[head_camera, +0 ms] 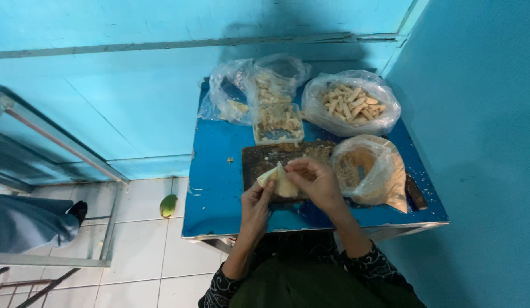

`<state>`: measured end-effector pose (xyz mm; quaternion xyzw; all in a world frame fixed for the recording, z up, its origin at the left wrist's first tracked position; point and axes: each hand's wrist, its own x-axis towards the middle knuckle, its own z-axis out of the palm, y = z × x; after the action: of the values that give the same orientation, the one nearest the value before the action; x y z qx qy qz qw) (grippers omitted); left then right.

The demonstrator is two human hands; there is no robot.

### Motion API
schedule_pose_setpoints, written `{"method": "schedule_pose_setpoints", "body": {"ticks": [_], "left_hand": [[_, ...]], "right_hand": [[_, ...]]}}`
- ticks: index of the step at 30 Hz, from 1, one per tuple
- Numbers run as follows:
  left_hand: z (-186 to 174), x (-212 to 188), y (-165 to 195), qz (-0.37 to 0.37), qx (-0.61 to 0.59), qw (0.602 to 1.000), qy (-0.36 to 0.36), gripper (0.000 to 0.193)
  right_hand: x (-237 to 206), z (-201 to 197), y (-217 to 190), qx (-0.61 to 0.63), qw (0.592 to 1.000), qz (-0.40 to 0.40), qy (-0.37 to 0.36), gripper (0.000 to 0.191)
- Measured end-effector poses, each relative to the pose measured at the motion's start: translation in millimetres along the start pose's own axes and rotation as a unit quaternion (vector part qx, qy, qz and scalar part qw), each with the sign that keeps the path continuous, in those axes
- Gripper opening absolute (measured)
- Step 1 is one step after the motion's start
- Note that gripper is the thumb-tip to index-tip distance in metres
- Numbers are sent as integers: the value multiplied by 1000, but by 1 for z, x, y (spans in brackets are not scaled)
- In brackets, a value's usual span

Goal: The person folds square dough wrappers around a small amount of filling on a wooden board, pressing the edges closed by hand, and places each folded pastry into a plastic bag on the table. They repeat this folding cycle continuously, taking new wrappers from a stack and reaching into a bag of filling.

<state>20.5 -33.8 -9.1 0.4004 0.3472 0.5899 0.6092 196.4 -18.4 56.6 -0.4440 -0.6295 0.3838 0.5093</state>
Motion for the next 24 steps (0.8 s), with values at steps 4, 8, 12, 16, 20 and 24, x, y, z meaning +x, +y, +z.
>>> {"method": "schedule_pose_setpoints", "body": {"ticks": [4,8,12,16,20,24], "left_hand": [[-13,-5,2,83,50,995,-23,32],[-19,-4,8,5,-26,999,23,32],[-27,-7,29,39,50,995,82,42],[-49,-10,56,61,374,913,151,50],[-59,-12,63,123,566,803,143,50],[-60,-15,61,218,625,734,150,47]], "right_hand": [[-10,16,6,-188,976,-111,7,32],[10,13,32,33,997,65,-3,21],[21,-12,60,260,943,209,15,20],[19,-33,66,376,906,186,-62,16],[22,-33,48,256,938,229,-55,20],[28,-18,19,73,994,56,-55,14]]}}
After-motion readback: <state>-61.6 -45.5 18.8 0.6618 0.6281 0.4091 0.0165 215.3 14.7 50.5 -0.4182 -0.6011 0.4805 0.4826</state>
